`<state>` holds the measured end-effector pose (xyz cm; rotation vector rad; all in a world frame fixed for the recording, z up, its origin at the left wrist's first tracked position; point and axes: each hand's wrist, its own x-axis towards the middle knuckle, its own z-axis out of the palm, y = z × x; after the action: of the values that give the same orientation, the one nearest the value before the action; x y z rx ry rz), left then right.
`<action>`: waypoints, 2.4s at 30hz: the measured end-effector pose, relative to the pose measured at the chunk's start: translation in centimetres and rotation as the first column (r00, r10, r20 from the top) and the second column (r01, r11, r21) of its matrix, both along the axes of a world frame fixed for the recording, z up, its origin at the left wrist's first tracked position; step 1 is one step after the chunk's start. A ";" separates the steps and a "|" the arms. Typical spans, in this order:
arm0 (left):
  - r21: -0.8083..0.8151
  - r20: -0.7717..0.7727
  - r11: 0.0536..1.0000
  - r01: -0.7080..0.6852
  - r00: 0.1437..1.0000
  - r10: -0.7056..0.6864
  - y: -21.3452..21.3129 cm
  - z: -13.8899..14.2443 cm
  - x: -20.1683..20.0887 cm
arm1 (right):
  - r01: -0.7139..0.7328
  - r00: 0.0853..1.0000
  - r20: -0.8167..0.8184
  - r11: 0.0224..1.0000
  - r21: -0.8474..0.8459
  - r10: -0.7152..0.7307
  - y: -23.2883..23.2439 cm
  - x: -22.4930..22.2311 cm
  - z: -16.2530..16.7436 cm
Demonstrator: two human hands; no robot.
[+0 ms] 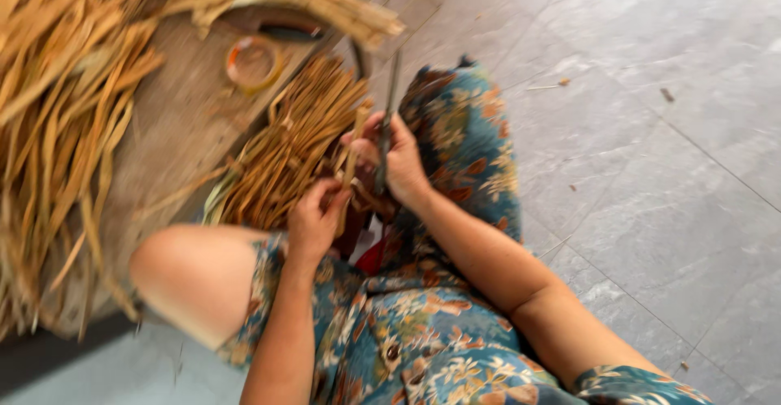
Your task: The person sits on the floor and uses shears to cut dried plant strips into shorter pieces. They repeatedly pick up a strip, cut it, and place the cut pieces onto a growing pile on the floor.
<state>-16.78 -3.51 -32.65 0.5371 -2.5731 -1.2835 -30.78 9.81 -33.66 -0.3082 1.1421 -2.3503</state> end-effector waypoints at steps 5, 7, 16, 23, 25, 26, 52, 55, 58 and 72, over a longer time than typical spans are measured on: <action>0.435 -0.143 0.900 -0.029 0.985 0.100 0.8 0.1 -0.7 | -0.138 0.982 -0.127 0.990 0.023 0.140 -0.3 0.9 0.1; 0.494 -0.102 0.868 -0.051 0.988 0.116 0.8 0.4 -0.4 | -0.167 0.978 -0.118 0.985 0.043 0.171 -0.3 1.4 0.3; 0.662 -0.117 0.749 0.026 0.991 0.069 0.6 0.5 -0.5 | -0.093 0.977 -0.175 0.981 0.172 0.123 0.5 1.1 -0.3; 0.695 -0.152 0.718 0.028 0.982 0.108 0.0 0.4 -0.9 | -0.142 0.974 -0.158 0.982 0.121 0.161 -0.1 1.5 1.6; 0.624 -0.166 0.781 0.013 0.979 0.117 0.2 0.4 -0.8 | -0.117 0.978 -0.154 0.984 0.133 0.137 -0.1 1.5 1.7; 0.577 -0.160 0.816 -0.004 0.980 0.118 0.2 0.4 -0.7 | -0.108 0.979 -0.153 0.981 0.160 0.132 0.0 1.4 1.6; 0.663 -0.268 0.743 -0.094 0.897 0.352 -1.1 0.1 -0.9 | -0.004 0.813 -0.412 0.711 0.703 0.412 -0.4 2.0 1.9; 0.720 -0.277 0.686 -0.100 0.866 0.417 -1.7 0.0 -0.9 | 0.032 0.735 -0.418 0.588 0.808 0.534 -0.6 2.3 2.6; 0.734 -0.260 0.669 -0.118 0.861 0.438 -1.9 -0.1 -0.9 | 0.062 0.678 -0.408 0.506 0.861 0.611 -0.8 2.7 3.0; 0.693 -0.258 0.712 -0.112 0.884 0.390 -1.9 -0.5 -1.1 | 0.147 0.614 -0.451 0.468 0.871 0.648 -0.8 3.0 3.9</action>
<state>-17.83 -5.42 -33.16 0.6443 -1.5934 -1.9548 -27.76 9.03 -29.80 -1.0622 2.2770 -0.9926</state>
